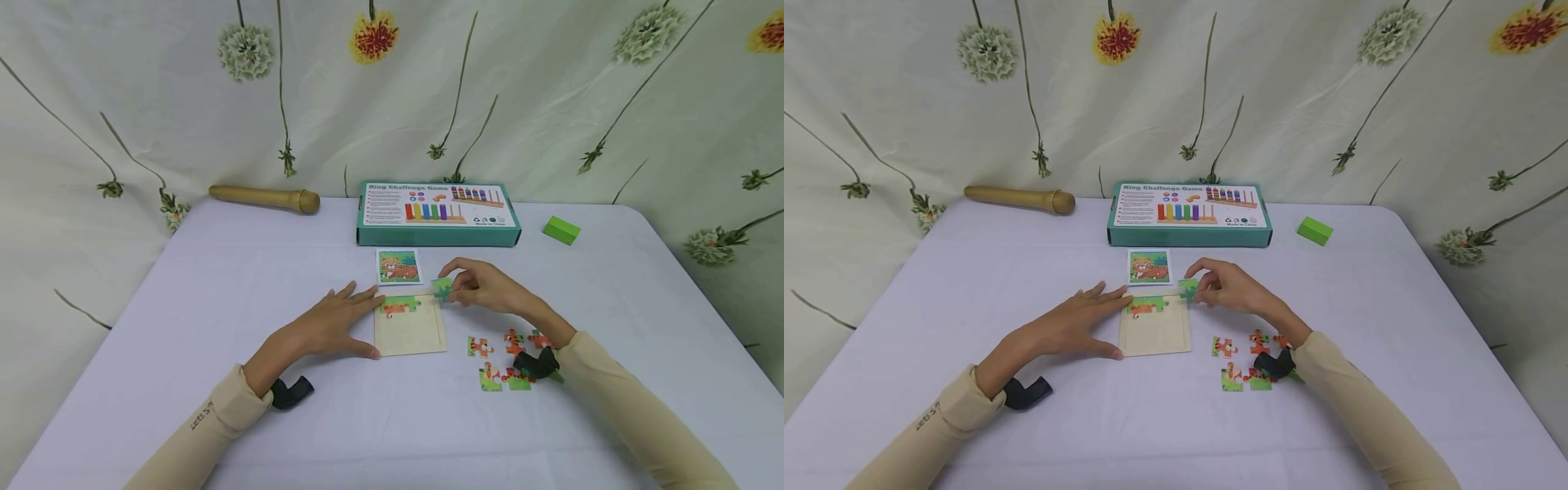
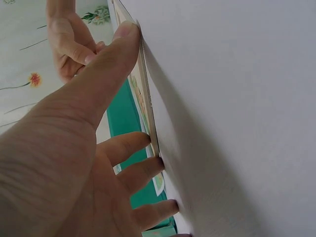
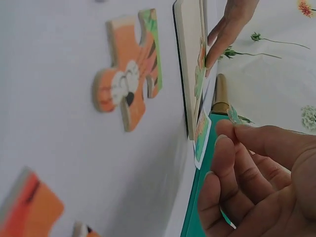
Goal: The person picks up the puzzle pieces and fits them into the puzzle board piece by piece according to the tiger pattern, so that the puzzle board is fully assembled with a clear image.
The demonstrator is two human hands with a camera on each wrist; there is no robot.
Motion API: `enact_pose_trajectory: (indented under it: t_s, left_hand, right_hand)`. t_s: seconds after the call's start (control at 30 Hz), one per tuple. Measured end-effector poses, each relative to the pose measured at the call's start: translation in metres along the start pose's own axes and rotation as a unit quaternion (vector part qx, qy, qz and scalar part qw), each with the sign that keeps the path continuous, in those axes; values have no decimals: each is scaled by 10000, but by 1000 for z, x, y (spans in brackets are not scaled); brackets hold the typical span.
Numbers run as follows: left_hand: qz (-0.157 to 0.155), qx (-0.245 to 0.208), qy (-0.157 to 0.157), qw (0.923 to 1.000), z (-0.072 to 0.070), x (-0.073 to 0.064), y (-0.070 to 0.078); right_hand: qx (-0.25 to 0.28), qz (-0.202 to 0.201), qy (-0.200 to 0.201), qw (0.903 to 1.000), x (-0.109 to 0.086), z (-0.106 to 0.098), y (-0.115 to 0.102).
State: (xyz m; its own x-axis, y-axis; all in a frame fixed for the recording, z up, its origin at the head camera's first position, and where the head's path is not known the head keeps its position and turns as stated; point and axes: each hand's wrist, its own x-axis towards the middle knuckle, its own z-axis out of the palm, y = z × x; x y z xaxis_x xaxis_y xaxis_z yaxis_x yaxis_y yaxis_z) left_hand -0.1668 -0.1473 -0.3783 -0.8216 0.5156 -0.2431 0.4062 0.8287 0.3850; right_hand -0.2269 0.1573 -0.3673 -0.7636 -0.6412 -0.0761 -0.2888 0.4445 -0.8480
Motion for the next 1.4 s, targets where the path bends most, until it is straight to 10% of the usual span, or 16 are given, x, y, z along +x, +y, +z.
enact_pose_trajectory:
  t_s: [1.4]
  left_hand:
    - [2,103,20,9999,0,-1,-1]
  right_hand:
    - [87,196,-254,9994,20,19,3]
